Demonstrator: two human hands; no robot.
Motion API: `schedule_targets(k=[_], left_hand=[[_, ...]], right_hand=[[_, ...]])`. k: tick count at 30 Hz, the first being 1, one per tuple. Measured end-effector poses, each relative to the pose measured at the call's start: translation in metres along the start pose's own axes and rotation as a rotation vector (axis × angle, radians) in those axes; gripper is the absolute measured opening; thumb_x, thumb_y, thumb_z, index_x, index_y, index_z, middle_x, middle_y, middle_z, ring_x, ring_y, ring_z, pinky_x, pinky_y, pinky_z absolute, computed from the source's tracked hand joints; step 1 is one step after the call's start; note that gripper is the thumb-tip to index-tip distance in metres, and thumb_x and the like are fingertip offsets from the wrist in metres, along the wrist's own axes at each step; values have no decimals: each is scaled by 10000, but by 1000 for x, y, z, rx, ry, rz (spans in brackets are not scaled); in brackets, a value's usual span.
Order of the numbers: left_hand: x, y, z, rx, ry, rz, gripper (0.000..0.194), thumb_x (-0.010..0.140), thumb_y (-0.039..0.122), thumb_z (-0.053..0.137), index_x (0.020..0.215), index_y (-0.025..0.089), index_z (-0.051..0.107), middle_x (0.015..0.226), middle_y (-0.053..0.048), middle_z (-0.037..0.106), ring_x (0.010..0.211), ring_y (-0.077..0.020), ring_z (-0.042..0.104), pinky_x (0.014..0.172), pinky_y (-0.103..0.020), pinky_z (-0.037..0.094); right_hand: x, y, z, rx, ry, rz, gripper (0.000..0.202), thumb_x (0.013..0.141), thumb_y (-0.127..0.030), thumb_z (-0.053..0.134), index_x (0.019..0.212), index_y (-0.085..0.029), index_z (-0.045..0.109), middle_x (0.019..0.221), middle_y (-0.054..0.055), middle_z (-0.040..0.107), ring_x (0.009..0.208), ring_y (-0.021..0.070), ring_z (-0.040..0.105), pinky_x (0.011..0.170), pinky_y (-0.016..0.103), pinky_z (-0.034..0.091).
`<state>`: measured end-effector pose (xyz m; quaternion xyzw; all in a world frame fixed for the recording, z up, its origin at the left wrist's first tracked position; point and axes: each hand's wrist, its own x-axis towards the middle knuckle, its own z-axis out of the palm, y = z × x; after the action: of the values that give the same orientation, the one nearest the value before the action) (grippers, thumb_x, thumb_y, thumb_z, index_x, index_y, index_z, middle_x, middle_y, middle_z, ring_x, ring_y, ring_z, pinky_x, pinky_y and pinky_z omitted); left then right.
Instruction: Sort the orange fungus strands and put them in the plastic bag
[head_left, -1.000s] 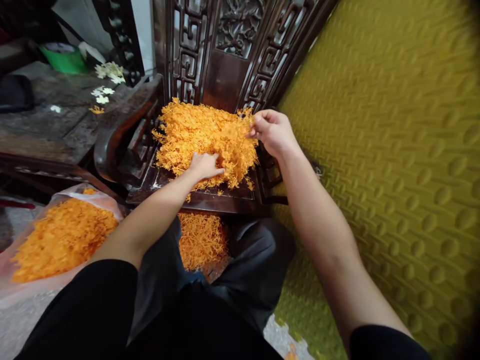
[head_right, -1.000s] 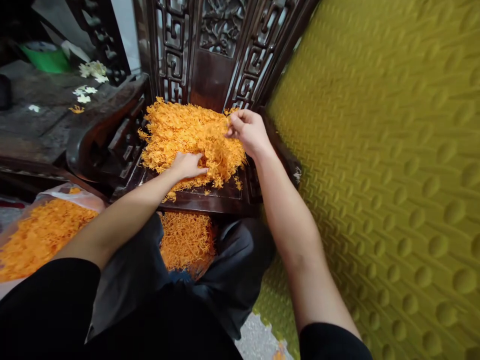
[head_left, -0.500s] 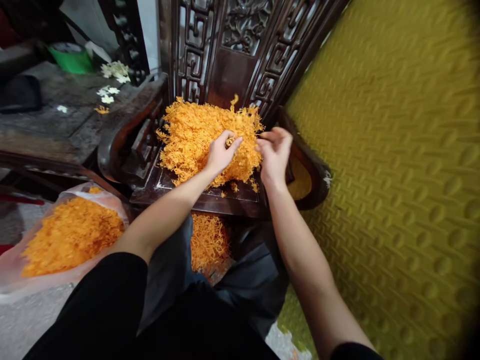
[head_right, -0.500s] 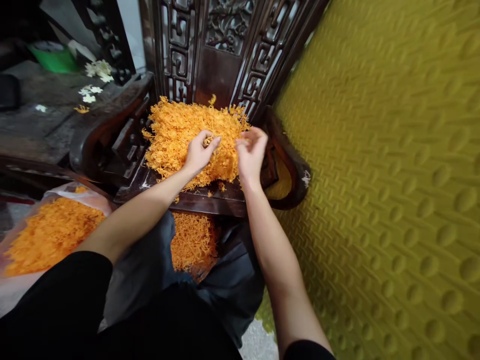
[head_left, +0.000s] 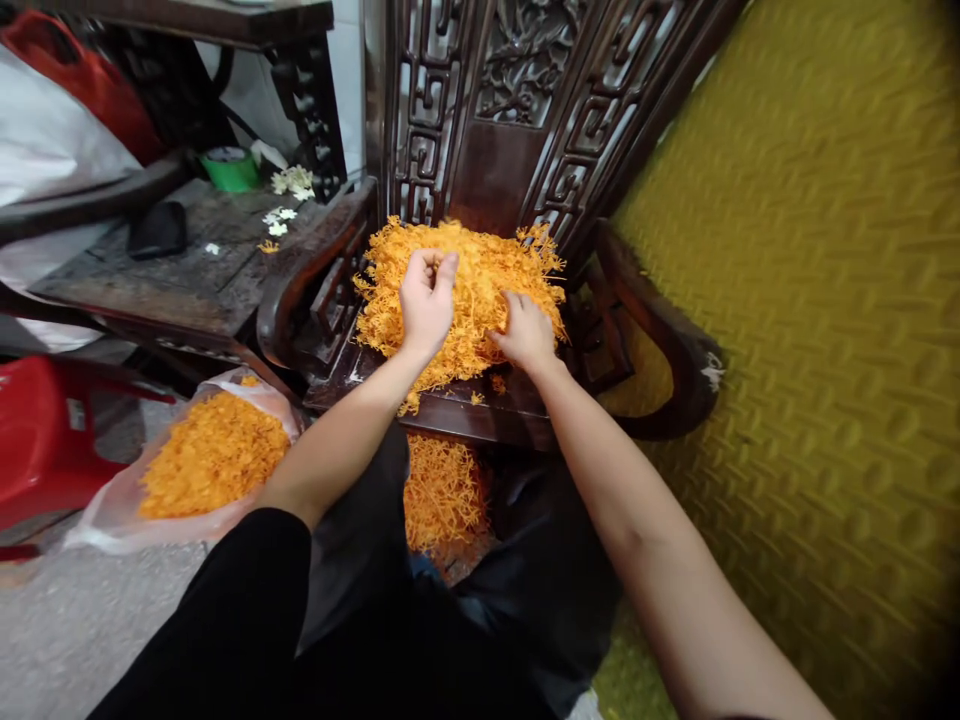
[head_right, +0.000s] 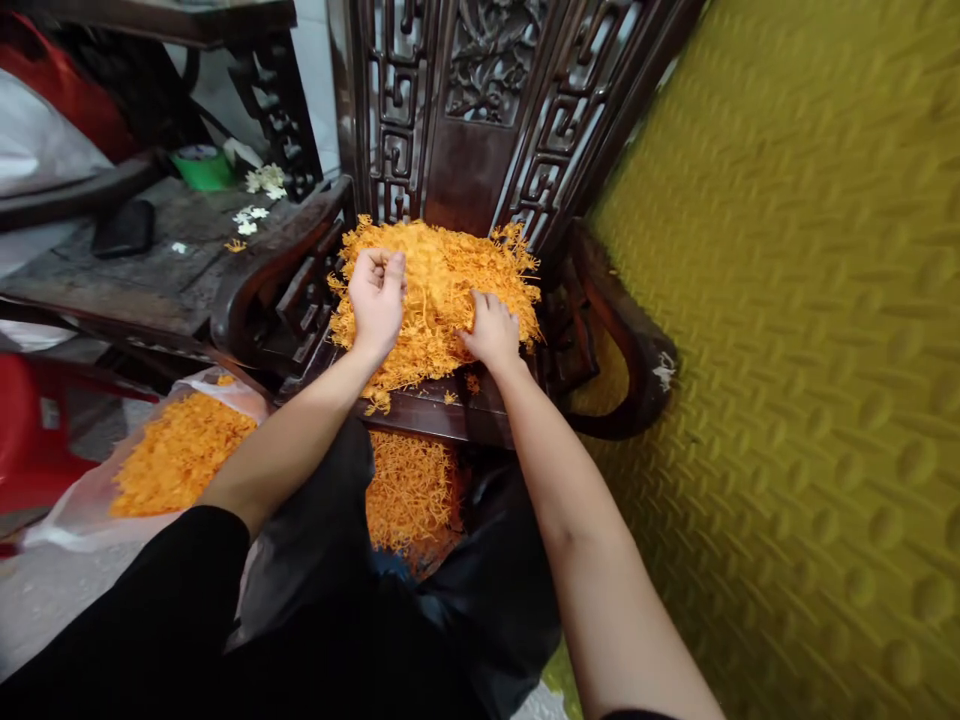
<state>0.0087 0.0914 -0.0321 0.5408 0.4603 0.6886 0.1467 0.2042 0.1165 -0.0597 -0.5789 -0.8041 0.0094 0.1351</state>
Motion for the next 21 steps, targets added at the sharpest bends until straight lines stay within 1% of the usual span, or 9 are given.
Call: schedule_targets(k=[5,7,10,11,12,13,15,18,21], left_hand=[[3,-7,-9,31,19,-24,427,1036,662,437,923,251,468,743,4,502,658,-133,525,616,-288,428],[5,-10,-12,-13,21,-67,422,1019,643,505,892,242,470,709,16,501,621,-123,509,593,-276,418],[6,-9,-16,-135,-19,-198,401,994,600,592,879,230,486,697,23,554,557,-100,504,546,-248,411],[5,-7,-16,-173,-43,-229,395,982,587,619,878,227,494,705,20,576,555,-98,518,544,-241,423],[5,-4,-16,-205,-69,-246,390,968,576,645,875,225,504,715,16,594,565,-100,540,548,-238,442],[3,-1,-16,-234,-96,-247,383,957,566,666,874,224,515,726,9,609,582,-106,565,559,-240,464],[0,6,-14,-287,-141,-210,353,959,553,666,912,222,550,788,-14,655,627,-122,616,594,-257,508],[-8,14,-9,-310,-164,-110,332,1006,523,599,1190,248,579,1077,-79,724,821,-161,704,740,-312,568],[-22,15,8,-151,33,-86,398,1052,456,500,1393,253,479,1333,-133,653,1119,-208,677,1008,-398,533]], right_hand=[[9,0,11,-90,47,127,656,910,-339,683,1515,-169,491,1516,234,526,1341,414,517,1100,584,394],[14,2,12,-58,11,138,720,880,-379,742,1524,-171,494,1556,251,479,1397,446,469,1133,641,350],[18,2,5,130,-106,-31,998,724,-519,880,1571,-183,473,1674,254,321,1520,503,316,1201,710,245],[18,0,1,236,-101,-123,1009,705,-545,886,1561,-185,494,1666,241,349,1523,486,332,1217,687,254],[18,-3,-3,343,-61,-208,916,737,-552,858,1519,-185,550,1609,223,450,1486,449,412,1215,642,304],[17,-6,-8,435,1,-272,738,807,-534,798,1435,-184,631,1493,198,582,1397,401,526,1186,586,375],[15,-11,-17,530,127,-333,385,939,-444,645,1194,-181,764,1185,147,744,1141,313,675,1079,491,481],[18,-10,-32,554,324,-231,303,967,-365,567,911,-175,796,928,111,743,929,264,676,957,432,512],[28,2,-49,754,510,-19,290,921,-407,610,821,-172,747,797,55,688,802,217,627,808,360,511]])
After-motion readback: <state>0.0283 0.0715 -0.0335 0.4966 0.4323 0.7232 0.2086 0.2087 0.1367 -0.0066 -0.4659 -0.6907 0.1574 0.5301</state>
